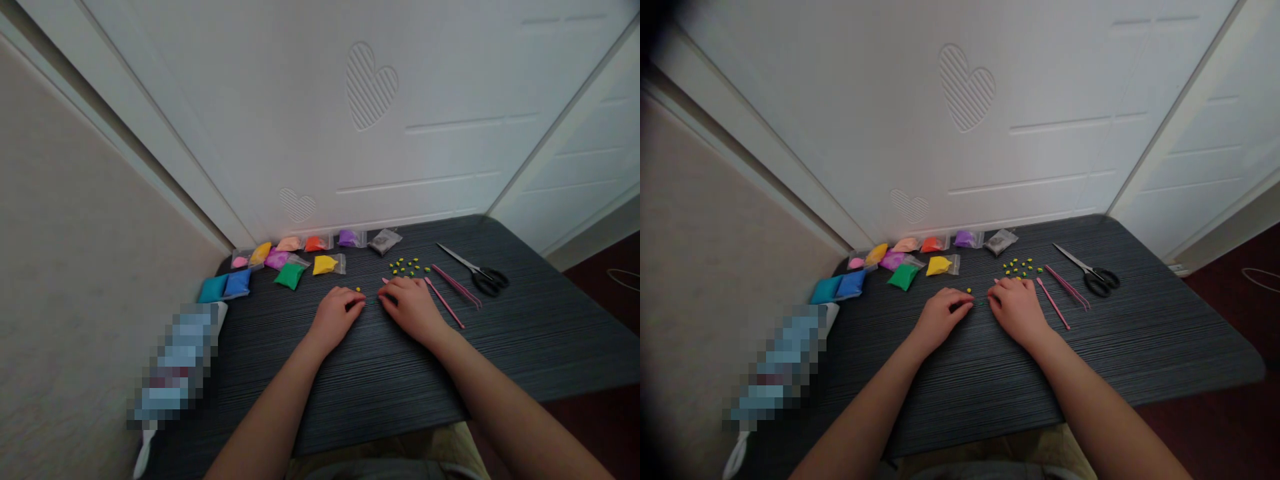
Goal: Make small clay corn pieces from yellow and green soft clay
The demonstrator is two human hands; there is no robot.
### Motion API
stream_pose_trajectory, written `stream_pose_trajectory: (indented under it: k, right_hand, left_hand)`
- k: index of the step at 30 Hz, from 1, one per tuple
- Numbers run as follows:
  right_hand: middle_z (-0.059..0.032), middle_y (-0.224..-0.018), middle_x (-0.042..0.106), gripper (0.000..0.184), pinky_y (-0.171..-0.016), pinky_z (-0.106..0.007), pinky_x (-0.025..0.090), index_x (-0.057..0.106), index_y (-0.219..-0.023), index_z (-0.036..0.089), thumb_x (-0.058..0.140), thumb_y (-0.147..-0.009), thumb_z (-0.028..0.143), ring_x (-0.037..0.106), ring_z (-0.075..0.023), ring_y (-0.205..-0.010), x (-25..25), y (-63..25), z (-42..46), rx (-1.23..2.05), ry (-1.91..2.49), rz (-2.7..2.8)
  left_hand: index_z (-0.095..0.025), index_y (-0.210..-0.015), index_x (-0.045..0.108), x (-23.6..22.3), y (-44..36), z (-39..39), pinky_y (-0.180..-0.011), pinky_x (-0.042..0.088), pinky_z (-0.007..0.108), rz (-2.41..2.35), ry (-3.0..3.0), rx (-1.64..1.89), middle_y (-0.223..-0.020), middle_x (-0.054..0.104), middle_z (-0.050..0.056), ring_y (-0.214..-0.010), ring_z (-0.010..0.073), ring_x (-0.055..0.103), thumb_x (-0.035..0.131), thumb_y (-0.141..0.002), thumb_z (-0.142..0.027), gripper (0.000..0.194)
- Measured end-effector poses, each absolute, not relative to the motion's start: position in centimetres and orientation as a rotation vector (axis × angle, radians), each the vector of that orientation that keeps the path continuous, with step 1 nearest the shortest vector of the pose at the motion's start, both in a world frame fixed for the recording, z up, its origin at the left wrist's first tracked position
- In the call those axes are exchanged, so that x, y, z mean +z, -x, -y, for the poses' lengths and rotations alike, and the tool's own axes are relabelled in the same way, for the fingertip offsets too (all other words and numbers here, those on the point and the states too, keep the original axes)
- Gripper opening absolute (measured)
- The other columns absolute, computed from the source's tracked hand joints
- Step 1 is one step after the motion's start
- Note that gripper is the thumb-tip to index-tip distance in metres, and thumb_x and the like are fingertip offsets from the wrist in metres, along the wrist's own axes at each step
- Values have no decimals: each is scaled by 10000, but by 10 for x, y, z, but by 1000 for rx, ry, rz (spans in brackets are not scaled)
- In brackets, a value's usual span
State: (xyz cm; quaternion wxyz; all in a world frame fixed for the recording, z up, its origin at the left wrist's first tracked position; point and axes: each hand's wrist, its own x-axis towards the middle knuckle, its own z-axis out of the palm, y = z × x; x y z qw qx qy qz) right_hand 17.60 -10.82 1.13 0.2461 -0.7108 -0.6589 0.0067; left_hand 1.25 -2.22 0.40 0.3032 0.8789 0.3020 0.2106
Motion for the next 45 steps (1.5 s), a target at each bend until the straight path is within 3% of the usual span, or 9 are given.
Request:
stream_pose_trajectory:
  k: [6,17,28,40,45]
  right_hand:
    - [-23,-905,612,143,-806,-352,262,623,-831,256,484,-798,249,506,-182,-937,7,-174,110,51,1940,1854]
    - [-32,-890,615,148,-776,-352,306,617,-877,256,512,-775,234,520,-181,-912,10,-174,109,1,1892,1858]
    - [-20,-914,604,142,-822,-374,284,593,-893,248,497,-790,226,503,-178,-897,19,-166,112,48,1714,1838]
    - [-18,-898,614,137,-836,-381,268,588,-860,234,462,-806,225,493,-181,-887,23,-163,114,9,1666,1864]
    - [-16,-872,620,121,-847,-377,269,579,-828,216,463,-794,215,494,-175,-864,23,-159,114,-32,1683,1858]
  left_hand:
    - [-225,-887,631,0,-27,32,-751,369,300,-886,-2529,490,-847,611,20,-834,170,490,508,-779,-321,191]
    - [-215,-801,625,1,-30,31,-723,347,311,-882,-2504,482,-826,590,33,-819,184,485,461,-794,-240,166]
    - [-179,-807,619,12,-17,26,-648,383,250,-812,-2004,561,-769,547,16,-707,141,507,479,-783,-340,214]
    - [-153,-786,615,14,-18,28,-699,379,254,-741,-1680,492,-751,583,12,-726,141,507,543,-733,-348,214]
    - [-142,-790,602,15,-19,31,-526,326,197,-747,-1464,448,-694,533,-6,-577,80,419,589,-693,-352,232]
